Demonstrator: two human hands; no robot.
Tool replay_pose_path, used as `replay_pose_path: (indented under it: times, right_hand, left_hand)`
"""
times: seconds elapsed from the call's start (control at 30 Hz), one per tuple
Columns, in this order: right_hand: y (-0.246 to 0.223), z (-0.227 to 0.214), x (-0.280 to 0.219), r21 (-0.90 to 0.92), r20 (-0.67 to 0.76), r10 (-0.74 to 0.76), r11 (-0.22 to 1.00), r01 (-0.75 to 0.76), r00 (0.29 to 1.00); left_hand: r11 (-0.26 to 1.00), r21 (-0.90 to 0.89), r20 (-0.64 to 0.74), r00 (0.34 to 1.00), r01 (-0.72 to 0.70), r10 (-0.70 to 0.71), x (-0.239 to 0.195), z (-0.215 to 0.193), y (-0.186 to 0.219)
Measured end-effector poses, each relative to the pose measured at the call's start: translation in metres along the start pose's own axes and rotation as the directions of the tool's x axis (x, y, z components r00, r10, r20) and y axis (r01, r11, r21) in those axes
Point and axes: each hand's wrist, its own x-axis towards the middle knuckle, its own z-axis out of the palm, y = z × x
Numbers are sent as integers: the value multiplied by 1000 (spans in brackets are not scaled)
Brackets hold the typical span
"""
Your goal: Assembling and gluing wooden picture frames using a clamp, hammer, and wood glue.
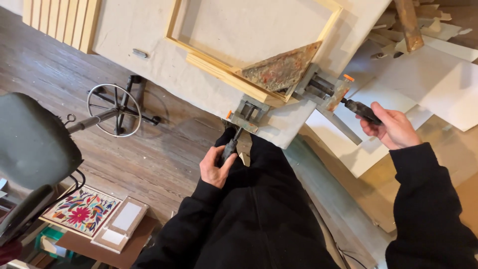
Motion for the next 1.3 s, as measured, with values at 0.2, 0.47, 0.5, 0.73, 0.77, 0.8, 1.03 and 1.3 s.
replay_pose_path:
  times: [0.2, 0.47, 0.5, 0.73, 0.77, 0.8, 1.03, 1.3]
  right_hand:
    - [-22, 51, -35, -191, -49, -396, 905, 380, 917]
    - [-36, 76, -53, -741, 21, -793, 396, 542, 609]
    - [-38, 77, -57, -728, 7, -802, 406, 553, 598]
    - [-43, 68, -55, -618, -35, -841, 442, 650, 540]
    - [-46, 68, -55, -625, -27, -845, 432, 651, 535]
    - [-49, 68, -57, -635, -26, -847, 424, 646, 530]
    - [-68, 80, -53, -558, -41, -840, 469, 685, 541]
    - [-103, 103, -44, -583, 48, -808, 455, 673, 588]
  left_hand:
    - [464, -550, 481, 717, 695, -504, -18, 16, -67]
    - [916, -249, 139, 947, 315, -288, 40, 3, 3]
    - [966, 244, -65, 992, -88, 107, 53, -3, 36]
    - [822, 473, -55, 920, -318, 388, 141, 61, 83]
    - [820, 508, -16, 950, -262, 313, 140, 64, 76]
    - [815, 539, 27, 971, -213, 236, 139, 69, 70]
    - [833, 394, 134, 921, -388, 365, 173, 66, 99]
    - [793, 323, 266, 854, -516, 448, 194, 46, 119]
